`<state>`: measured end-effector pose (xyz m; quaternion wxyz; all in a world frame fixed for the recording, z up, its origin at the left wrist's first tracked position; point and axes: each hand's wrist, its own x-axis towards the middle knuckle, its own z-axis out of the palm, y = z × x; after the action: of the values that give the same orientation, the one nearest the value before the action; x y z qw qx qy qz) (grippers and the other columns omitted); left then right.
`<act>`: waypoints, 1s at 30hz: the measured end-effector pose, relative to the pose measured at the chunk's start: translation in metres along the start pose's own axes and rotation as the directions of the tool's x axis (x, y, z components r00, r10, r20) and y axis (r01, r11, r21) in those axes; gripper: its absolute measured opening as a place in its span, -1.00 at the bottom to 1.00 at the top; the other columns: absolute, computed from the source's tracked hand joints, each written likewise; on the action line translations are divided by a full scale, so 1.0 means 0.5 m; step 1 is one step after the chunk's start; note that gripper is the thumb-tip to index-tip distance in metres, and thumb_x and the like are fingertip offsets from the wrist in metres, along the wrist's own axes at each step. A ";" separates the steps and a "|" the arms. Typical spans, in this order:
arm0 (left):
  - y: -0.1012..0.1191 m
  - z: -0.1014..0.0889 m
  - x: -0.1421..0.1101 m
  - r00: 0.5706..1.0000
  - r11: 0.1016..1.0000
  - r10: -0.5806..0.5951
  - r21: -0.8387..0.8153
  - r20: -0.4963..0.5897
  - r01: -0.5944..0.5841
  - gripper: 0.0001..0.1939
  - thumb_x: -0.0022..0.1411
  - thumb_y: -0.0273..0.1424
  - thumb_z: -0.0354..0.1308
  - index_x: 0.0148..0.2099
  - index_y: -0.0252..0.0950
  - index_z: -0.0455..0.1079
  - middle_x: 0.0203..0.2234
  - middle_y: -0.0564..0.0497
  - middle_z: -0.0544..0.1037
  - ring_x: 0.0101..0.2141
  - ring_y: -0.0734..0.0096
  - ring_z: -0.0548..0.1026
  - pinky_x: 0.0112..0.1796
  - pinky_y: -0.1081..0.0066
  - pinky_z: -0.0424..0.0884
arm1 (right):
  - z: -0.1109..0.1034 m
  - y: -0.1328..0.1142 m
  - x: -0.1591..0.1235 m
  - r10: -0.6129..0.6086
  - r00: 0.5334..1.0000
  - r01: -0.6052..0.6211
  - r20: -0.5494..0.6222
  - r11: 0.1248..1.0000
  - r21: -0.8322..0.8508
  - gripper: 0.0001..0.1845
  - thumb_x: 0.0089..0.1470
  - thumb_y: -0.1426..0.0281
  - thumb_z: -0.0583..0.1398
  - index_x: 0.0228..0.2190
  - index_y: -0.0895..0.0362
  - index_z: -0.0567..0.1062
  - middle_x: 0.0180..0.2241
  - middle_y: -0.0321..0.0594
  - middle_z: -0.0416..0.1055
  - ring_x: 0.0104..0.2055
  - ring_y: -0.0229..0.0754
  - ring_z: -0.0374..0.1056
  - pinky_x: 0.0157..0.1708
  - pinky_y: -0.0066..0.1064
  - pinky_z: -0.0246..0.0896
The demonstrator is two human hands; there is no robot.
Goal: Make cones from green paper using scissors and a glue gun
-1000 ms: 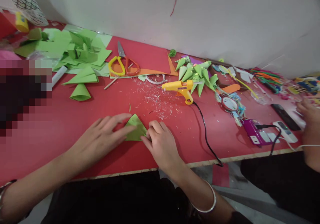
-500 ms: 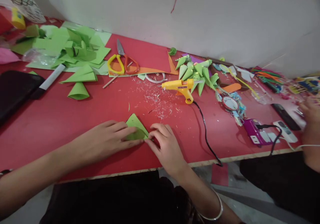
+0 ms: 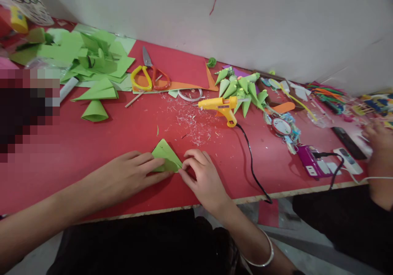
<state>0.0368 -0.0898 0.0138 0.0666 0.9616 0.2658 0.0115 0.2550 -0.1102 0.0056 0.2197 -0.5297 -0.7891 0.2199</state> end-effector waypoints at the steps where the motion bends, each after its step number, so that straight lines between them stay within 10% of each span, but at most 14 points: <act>1: -0.002 0.003 -0.007 1.000 1.000 -0.008 -0.009 -0.010 0.008 -0.40 0.11 -0.65 -0.10 0.14 -0.02 0.11 -0.05 0.06 0.40 -0.18 0.36 0.39 -0.19 0.38 0.25 | -0.002 0.000 0.000 0.005 1.000 -0.005 0.005 1.000 0.007 -0.95 0.03 0.46 0.10 -0.46 0.15 0.36 -0.25 -0.22 0.30 -0.20 -0.22 0.21 -0.18 -0.37 0.18; 17: -0.027 -0.017 -0.068 0.994 0.997 0.027 -0.063 -0.101 -0.033 -0.52 0.16 -0.58 -0.21 0.08 -0.13 0.22 -0.05 0.12 0.42 -0.13 0.37 0.43 -0.11 0.34 0.27 | -0.043 0.017 0.016 -0.214 0.947 0.249 0.240 0.960 -0.127 -0.53 0.10 0.61 -0.07 0.00 -0.02 0.24 -0.04 -0.19 0.17 -0.03 -0.20 0.14 -0.07 -0.33 0.15; 24: -0.062 -0.016 -0.054 0.980 0.984 0.111 -0.120 -0.165 -0.131 -0.59 0.20 -0.49 -0.12 0.03 0.01 0.27 -0.13 0.12 0.49 -0.15 0.41 0.43 -0.12 0.38 0.27 | -0.044 0.015 0.070 -0.555 0.789 0.613 0.263 0.737 -0.283 -0.73 0.13 0.49 0.01 -0.19 0.01 0.41 0.13 -0.26 0.07 0.13 -0.05 -0.04 0.02 -0.17 0.03; 30: -0.018 -0.012 -0.007 0.949 0.988 -0.131 0.044 -0.286 0.149 -0.77 0.17 -0.29 -0.03 -0.18 -0.17 0.40 -0.30 0.02 0.52 -0.28 0.30 0.43 -0.20 0.26 0.26 | -0.024 0.011 0.080 -0.620 0.750 0.657 0.230 0.660 -0.364 -0.73 0.16 0.51 -0.06 -0.35 0.12 0.43 -0.07 -0.21 0.30 0.02 -0.18 0.11 0.09 -0.15 -0.10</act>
<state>0.0289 -0.0834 0.0184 -0.0025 0.9306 0.3403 0.1350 0.2523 -0.0694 0.0166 0.1286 -0.2436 -0.9610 -0.0253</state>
